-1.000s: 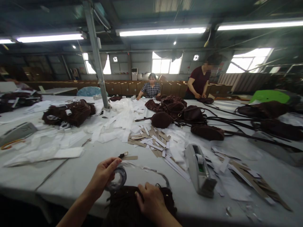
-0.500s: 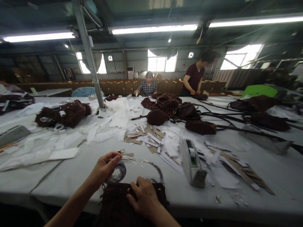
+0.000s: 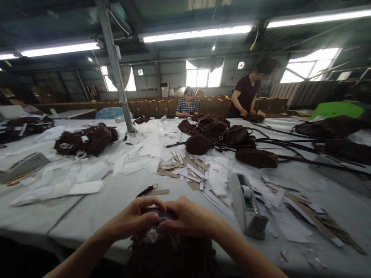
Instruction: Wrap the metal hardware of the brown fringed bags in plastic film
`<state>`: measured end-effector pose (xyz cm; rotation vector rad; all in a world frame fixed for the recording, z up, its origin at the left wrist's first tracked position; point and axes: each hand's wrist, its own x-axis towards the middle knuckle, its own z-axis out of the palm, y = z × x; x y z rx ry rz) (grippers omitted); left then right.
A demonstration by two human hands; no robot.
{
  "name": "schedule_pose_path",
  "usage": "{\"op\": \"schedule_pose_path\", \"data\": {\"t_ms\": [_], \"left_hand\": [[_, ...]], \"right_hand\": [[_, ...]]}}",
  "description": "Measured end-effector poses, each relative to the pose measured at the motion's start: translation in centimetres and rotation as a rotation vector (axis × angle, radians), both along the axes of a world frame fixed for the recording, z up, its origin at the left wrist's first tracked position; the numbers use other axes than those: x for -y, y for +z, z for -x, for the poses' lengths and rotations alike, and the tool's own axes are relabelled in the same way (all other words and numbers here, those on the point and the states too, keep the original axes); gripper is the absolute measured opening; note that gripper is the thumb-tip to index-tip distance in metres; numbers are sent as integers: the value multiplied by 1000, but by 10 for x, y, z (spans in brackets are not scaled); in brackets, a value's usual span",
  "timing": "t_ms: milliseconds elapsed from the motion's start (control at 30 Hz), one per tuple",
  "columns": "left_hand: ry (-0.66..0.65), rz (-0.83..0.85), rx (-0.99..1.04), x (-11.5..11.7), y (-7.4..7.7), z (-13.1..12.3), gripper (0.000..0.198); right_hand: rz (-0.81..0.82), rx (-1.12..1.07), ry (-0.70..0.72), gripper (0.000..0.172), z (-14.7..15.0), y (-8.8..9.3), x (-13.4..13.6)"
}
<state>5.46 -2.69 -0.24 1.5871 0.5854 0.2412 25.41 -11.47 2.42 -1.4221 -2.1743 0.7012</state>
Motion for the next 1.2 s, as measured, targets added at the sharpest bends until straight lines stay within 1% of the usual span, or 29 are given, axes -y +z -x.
{"op": "schedule_pose_path", "data": {"t_ms": [33,100,233,300,400,500,567,633,700,833,967,1033,1100,1167,1200], "left_hand": [[1,25,-5,-2,0,2,41],[22,46,3,-7,-2,7,46],[96,3,98,-14,-7,15,61],[147,4,158,-16,-12,17,70],[221,41,232,-19,-26,23,76],[285,81,292,-23,-42,31,80],[301,119,323,-24,-51,36,82],[310,166,346,-23,-56,41,84],[333,211,380,-21,-59,46,84],[412,269,509,-19,-57,55,71],[473,319,621,-21,-47,61,61],[563,361,660,-22,-39,56,58],[711,443,687,-24,-30,44,53],[836,533,696,-24,-20,29,47],[864,558,703,-24,-15,22,45]], "right_hand": [[14,-11,-10,26,1,-1,-1],[-17,-37,-67,24,4,-3,-2],[-88,-26,-206,31,10,-6,-2],[-87,-8,-251,34,11,-7,-3],[-63,8,-308,37,11,-9,-6],[-25,24,-336,39,6,-13,-9],[1,31,-333,39,3,-15,-10],[26,27,-324,40,1,-17,-10],[45,9,-313,41,1,-19,-9],[66,-20,-299,42,4,-22,-7],[54,-37,-331,42,9,-30,-4],[57,-79,-349,43,15,-36,-2],[62,-153,-354,43,20,-42,-1],[59,-240,-329,41,24,-44,0],[52,-279,-300,38,25,-42,1]]}}
